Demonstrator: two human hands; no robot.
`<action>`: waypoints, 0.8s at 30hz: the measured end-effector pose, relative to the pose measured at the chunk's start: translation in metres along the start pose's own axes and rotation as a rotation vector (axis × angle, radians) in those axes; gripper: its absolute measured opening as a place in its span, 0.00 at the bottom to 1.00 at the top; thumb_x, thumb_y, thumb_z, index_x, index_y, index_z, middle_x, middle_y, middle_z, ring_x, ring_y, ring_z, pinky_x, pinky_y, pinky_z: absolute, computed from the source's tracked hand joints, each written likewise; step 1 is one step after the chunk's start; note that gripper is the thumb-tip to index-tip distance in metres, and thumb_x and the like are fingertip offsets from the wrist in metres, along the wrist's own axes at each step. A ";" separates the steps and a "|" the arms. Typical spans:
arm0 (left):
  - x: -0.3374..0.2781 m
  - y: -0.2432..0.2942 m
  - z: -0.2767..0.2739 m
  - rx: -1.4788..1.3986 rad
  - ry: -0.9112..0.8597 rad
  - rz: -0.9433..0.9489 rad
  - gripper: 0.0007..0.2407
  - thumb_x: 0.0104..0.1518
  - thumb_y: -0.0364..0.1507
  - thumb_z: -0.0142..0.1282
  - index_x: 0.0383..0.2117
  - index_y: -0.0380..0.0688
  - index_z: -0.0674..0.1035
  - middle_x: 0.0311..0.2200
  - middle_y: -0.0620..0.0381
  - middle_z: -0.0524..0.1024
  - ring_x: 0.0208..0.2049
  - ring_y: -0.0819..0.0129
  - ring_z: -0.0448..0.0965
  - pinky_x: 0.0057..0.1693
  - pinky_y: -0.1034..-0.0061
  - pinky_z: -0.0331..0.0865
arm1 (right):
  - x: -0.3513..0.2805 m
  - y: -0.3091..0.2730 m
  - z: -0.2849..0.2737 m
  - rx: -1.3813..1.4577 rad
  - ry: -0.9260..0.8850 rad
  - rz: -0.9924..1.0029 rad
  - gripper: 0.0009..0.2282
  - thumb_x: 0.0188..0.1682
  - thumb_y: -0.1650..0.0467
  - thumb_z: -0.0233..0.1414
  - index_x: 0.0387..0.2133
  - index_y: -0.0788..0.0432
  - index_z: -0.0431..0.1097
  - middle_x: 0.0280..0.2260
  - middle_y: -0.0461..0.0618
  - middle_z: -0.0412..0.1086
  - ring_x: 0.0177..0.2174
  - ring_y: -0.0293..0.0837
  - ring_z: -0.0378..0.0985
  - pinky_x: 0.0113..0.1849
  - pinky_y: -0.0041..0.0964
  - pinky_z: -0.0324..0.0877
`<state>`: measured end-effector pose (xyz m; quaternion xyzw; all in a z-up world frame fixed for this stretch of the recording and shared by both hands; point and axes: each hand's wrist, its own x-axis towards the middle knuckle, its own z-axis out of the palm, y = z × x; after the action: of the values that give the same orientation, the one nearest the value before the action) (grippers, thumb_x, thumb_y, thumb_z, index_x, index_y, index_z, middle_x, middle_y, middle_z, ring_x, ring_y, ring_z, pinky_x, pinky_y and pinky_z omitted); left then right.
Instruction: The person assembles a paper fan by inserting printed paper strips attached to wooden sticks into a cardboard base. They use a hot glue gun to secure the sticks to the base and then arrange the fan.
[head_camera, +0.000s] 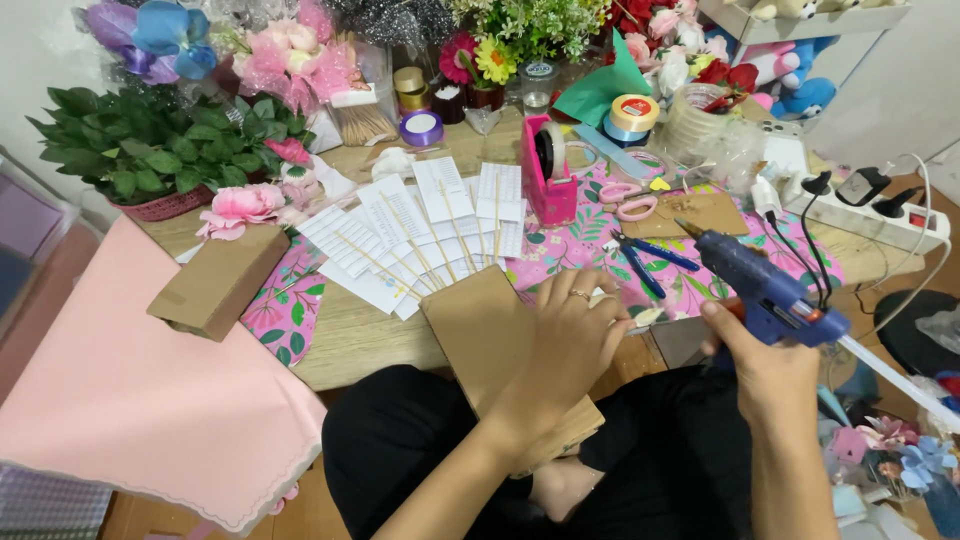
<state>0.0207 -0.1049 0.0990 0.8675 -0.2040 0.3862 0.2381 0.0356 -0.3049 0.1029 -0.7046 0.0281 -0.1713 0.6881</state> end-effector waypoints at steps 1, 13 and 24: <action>0.004 0.004 0.000 -0.001 0.001 0.001 0.08 0.49 0.31 0.70 0.25 0.47 0.79 0.40 0.59 0.74 0.41 0.58 0.70 0.48 0.64 0.62 | 0.003 -0.001 0.002 0.000 0.001 -0.001 0.07 0.49 0.73 0.63 0.29 0.60 0.71 0.21 0.46 0.68 0.19 0.36 0.70 0.28 0.24 0.66; 0.074 -0.047 0.098 0.201 0.028 0.093 0.06 0.55 0.30 0.64 0.23 0.47 0.80 0.28 0.56 0.77 0.36 0.59 0.75 0.42 0.65 0.66 | 0.047 0.028 -0.050 0.368 0.140 -0.112 0.06 0.57 0.78 0.53 0.35 0.61 0.61 0.23 0.53 0.60 0.21 0.43 0.66 0.28 0.37 0.66; 0.170 -0.050 0.213 -0.301 -0.144 -0.304 0.06 0.57 0.34 0.57 0.26 0.50 0.81 0.27 0.61 0.81 0.35 0.55 0.78 0.44 0.60 0.67 | 0.077 0.104 -0.123 0.277 0.487 0.173 0.07 0.56 0.73 0.58 0.35 0.63 0.67 0.29 0.54 0.66 0.19 0.42 0.66 0.24 0.32 0.67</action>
<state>0.2749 -0.2148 0.0914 0.8683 -0.1426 0.2482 0.4052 0.0940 -0.4499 0.0155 -0.5372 0.2287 -0.2780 0.7628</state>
